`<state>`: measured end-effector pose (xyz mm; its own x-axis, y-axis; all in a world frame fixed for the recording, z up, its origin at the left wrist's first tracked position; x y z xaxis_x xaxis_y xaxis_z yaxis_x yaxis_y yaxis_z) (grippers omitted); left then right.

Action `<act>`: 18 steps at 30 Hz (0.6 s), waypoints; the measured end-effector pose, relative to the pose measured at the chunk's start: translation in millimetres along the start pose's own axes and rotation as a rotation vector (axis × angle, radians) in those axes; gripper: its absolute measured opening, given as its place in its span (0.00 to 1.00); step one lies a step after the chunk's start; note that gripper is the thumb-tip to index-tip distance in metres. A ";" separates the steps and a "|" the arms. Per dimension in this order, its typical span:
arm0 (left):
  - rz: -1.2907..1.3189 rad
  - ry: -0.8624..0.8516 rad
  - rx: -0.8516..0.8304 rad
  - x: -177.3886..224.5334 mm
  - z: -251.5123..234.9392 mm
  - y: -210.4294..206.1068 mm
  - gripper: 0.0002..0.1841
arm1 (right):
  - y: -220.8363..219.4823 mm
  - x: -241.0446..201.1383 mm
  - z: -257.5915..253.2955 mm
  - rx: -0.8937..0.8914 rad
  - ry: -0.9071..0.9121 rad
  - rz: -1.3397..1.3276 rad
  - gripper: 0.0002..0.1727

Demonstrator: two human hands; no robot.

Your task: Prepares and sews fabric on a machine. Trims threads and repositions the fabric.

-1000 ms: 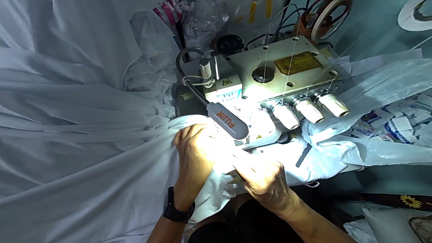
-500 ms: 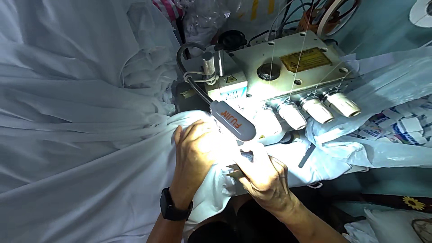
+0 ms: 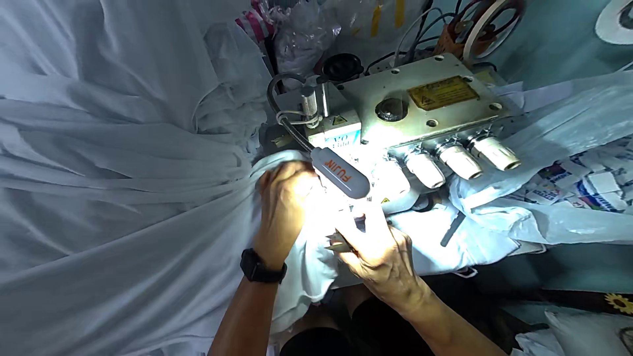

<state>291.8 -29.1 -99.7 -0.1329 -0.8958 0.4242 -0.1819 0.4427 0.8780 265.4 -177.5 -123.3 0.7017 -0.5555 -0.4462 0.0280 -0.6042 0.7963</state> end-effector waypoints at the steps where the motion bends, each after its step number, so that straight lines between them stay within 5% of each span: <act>1: -0.019 0.007 0.002 0.5 -3.2 2.8 0.05 | -1.8 -0.5 0.0 -0.014 -0.019 -0.002 0.18; 9: 0.004 0.235 0.067 -22.1 -38.1 12.8 0.12 | 10.3 -5.4 17.4 0.120 0.033 -0.121 0.12; 13: -0.053 0.316 0.043 -12.8 7.6 5.0 0.15 | 16.7 10.7 33.9 0.103 0.005 -0.167 0.20; 18: 0.022 0.405 0.078 -13.6 51.2 10.0 0.21 | 12.1 30.6 31.2 -0.141 -0.213 -0.106 0.33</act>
<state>241.9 -10.5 -108.1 0.2537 -0.8226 0.5089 -0.2582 0.4495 0.8552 265.0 -219.6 -140.1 0.5243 -0.6105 -0.5937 0.2021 -0.5881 0.7831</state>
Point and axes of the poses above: each hand's wrist, its own z-axis away from the middle knuckle, its own y-axis out of the back of the hand, x = y × z, the point moved 10 cm from there along -z, towards the middle knuckle, and after that the axes turned 15 degrees about -x, right-handed, at the moved point
